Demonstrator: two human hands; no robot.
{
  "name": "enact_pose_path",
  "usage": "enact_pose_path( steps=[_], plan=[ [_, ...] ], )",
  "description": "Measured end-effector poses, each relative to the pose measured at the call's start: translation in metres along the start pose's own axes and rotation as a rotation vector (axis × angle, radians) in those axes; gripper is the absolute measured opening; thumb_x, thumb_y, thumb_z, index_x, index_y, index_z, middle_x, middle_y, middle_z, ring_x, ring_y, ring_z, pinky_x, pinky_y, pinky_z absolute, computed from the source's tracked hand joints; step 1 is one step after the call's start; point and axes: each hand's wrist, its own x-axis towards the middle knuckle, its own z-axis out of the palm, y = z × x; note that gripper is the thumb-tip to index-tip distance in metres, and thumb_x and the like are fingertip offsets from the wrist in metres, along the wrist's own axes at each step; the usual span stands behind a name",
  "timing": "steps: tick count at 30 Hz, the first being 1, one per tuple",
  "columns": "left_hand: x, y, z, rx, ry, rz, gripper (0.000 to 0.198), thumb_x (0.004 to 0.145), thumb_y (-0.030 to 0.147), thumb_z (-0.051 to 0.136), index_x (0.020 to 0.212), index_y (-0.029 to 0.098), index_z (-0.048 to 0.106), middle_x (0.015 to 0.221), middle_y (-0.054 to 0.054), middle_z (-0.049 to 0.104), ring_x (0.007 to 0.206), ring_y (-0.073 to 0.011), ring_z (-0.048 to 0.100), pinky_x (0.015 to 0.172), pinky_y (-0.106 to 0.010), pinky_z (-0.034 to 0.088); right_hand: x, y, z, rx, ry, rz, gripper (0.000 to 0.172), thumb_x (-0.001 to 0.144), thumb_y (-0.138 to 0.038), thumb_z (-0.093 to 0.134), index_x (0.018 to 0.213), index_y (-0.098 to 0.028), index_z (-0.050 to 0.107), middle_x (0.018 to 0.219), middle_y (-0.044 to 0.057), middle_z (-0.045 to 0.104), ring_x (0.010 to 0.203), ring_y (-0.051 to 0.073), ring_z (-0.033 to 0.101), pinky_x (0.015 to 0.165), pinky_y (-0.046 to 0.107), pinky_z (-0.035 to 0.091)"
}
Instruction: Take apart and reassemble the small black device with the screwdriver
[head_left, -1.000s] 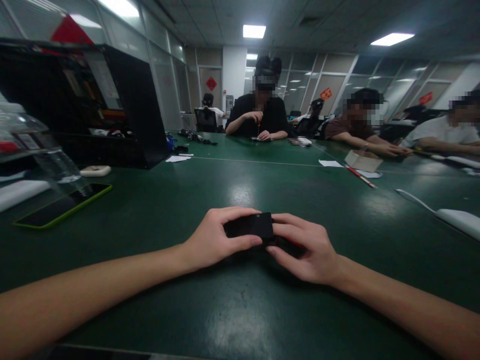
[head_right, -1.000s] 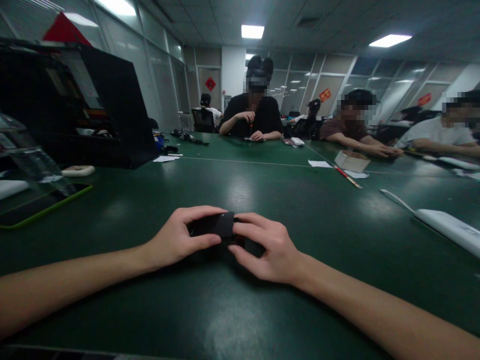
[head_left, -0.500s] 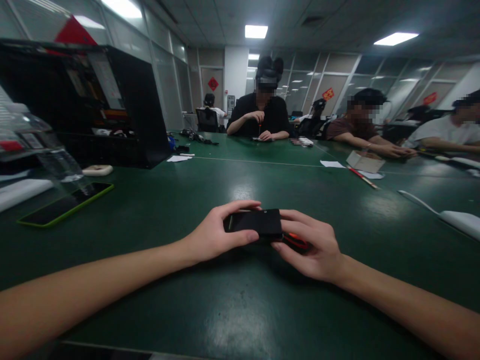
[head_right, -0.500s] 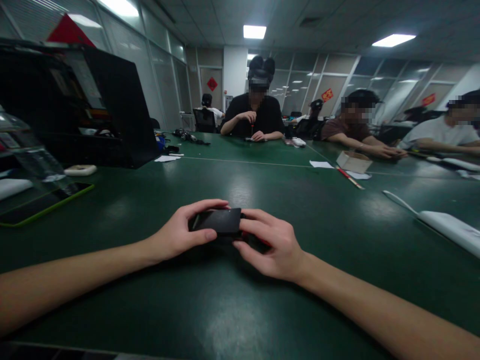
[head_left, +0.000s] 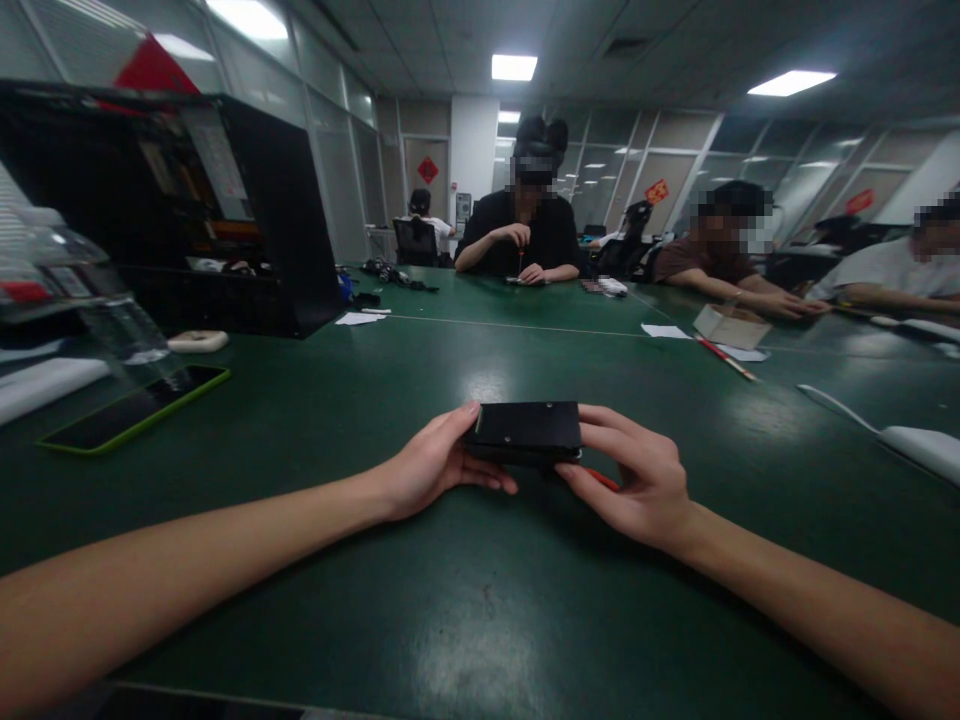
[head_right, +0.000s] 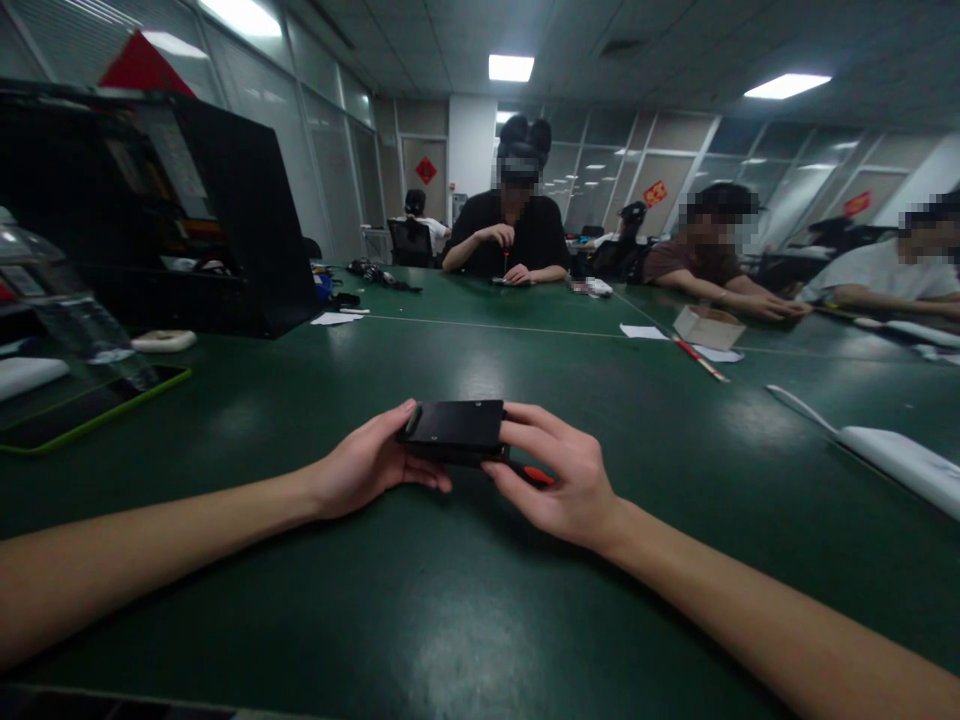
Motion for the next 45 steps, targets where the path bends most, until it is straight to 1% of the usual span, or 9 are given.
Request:
enact_pose_path(
  steps=[3, 10, 17, 24, 28, 32, 38, 41, 45],
  plan=[
    [0.001, -0.001, 0.001, -0.009, 0.027, 0.017, 0.040, 0.097, 0.047, 0.044, 0.100, 0.011, 0.060, 0.081, -0.012, 0.071, 0.065, -0.0227, 0.072, 0.064, -0.030, 0.053, -0.003, 0.003, 0.002, 0.026, -0.019, 0.003, 0.040, 0.078, -0.011, 0.071, 0.116, -0.020, 0.065, 0.119, 0.012, 0.068, 0.106, 0.024, 0.068, 0.091, 0.034, 0.056],
    [0.000, -0.001, 0.000, -0.041, 0.040, 0.042, 0.031, 0.097, 0.041, 0.043, 0.104, 0.013, 0.055, 0.081, -0.010, 0.069, 0.063, -0.0214, 0.071, 0.062, -0.030, 0.053, -0.014, 0.009, 0.009, 0.235, 0.046, 0.250, 0.062, 0.076, -0.016, 0.077, 0.130, -0.027, 0.048, 0.117, 0.006, 0.063, 0.104, 0.020, 0.067, 0.087, 0.031, 0.060],
    [-0.001, 0.001, 0.002, -0.040, 0.054, 0.021, 0.031, 0.100, 0.037, 0.038, 0.114, 0.013, 0.052, 0.086, -0.012, 0.070, 0.067, -0.0232, 0.072, 0.068, -0.033, 0.054, -0.012, 0.008, 0.006, 0.170, -0.017, 0.226, 0.062, 0.080, -0.017, 0.074, 0.135, -0.028, 0.048, 0.125, 0.006, 0.061, 0.108, 0.021, 0.066, 0.091, 0.032, 0.059],
    [0.003, 0.002, -0.001, -0.105, 0.000, -0.118, 0.055, 0.100, 0.051, 0.028, 0.114, 0.008, 0.059, 0.093, -0.017, 0.071, 0.071, -0.0232, 0.072, 0.073, -0.033, 0.054, -0.011, 0.006, 0.008, 0.118, -0.033, 0.232, 0.058, 0.081, -0.021, 0.074, 0.134, -0.026, 0.050, 0.126, 0.007, 0.063, 0.108, 0.021, 0.066, 0.091, 0.032, 0.059],
    [0.004, 0.002, -0.001, -0.075, -0.004, -0.123, 0.052, 0.096, 0.056, 0.041, 0.116, 0.011, 0.059, 0.099, -0.017, 0.071, 0.072, -0.0208, 0.072, 0.072, -0.030, 0.054, -0.009, 0.004, 0.008, 0.107, -0.062, 0.263, 0.064, 0.081, -0.024, 0.075, 0.137, -0.022, 0.046, 0.124, 0.010, 0.065, 0.104, 0.021, 0.068, 0.093, 0.035, 0.058],
    [0.004, 0.001, -0.001, -0.027, 0.021, -0.078, 0.036, 0.092, 0.044, 0.058, 0.111, 0.014, 0.056, 0.096, -0.013, 0.071, 0.071, -0.0194, 0.072, 0.073, -0.030, 0.055, -0.006, 0.001, 0.007, -0.012, -0.071, 0.215, 0.049, 0.082, -0.027, 0.074, 0.127, -0.019, 0.055, 0.113, 0.010, 0.070, 0.091, 0.020, 0.070, 0.083, 0.034, 0.059],
    [0.003, 0.001, 0.001, 0.003, 0.019, -0.055, 0.030, 0.090, 0.037, 0.062, 0.110, 0.016, 0.054, 0.097, -0.011, 0.071, 0.076, -0.0186, 0.073, 0.075, -0.029, 0.056, -0.005, 0.001, 0.004, -0.027, -0.096, 0.177, 0.050, 0.083, -0.026, 0.072, 0.128, -0.019, 0.054, 0.115, 0.010, 0.069, 0.088, 0.020, 0.069, 0.081, 0.033, 0.058],
    [0.003, -0.001, 0.001, 0.038, 0.069, 0.014, 0.032, 0.088, 0.034, 0.065, 0.112, 0.017, 0.053, 0.100, -0.010, 0.069, 0.079, -0.0185, 0.072, 0.078, -0.031, 0.057, -0.004, 0.000, 0.006, 0.016, -0.123, 0.227, 0.050, 0.084, -0.025, 0.070, 0.130, -0.019, 0.053, 0.120, 0.011, 0.067, 0.093, 0.020, 0.069, 0.084, 0.034, 0.058],
    [0.002, -0.002, 0.001, 0.183, 0.134, 0.150, 0.038, 0.083, 0.033, 0.072, 0.113, 0.019, 0.055, 0.102, -0.006, 0.067, 0.076, -0.0174, 0.071, 0.074, -0.032, 0.059, 0.002, -0.004, 0.008, 0.127, -0.214, 0.387, 0.053, 0.084, -0.031, 0.071, 0.133, -0.020, 0.052, 0.127, 0.010, 0.064, 0.107, 0.024, 0.066, 0.092, 0.037, 0.057]
  ],
)
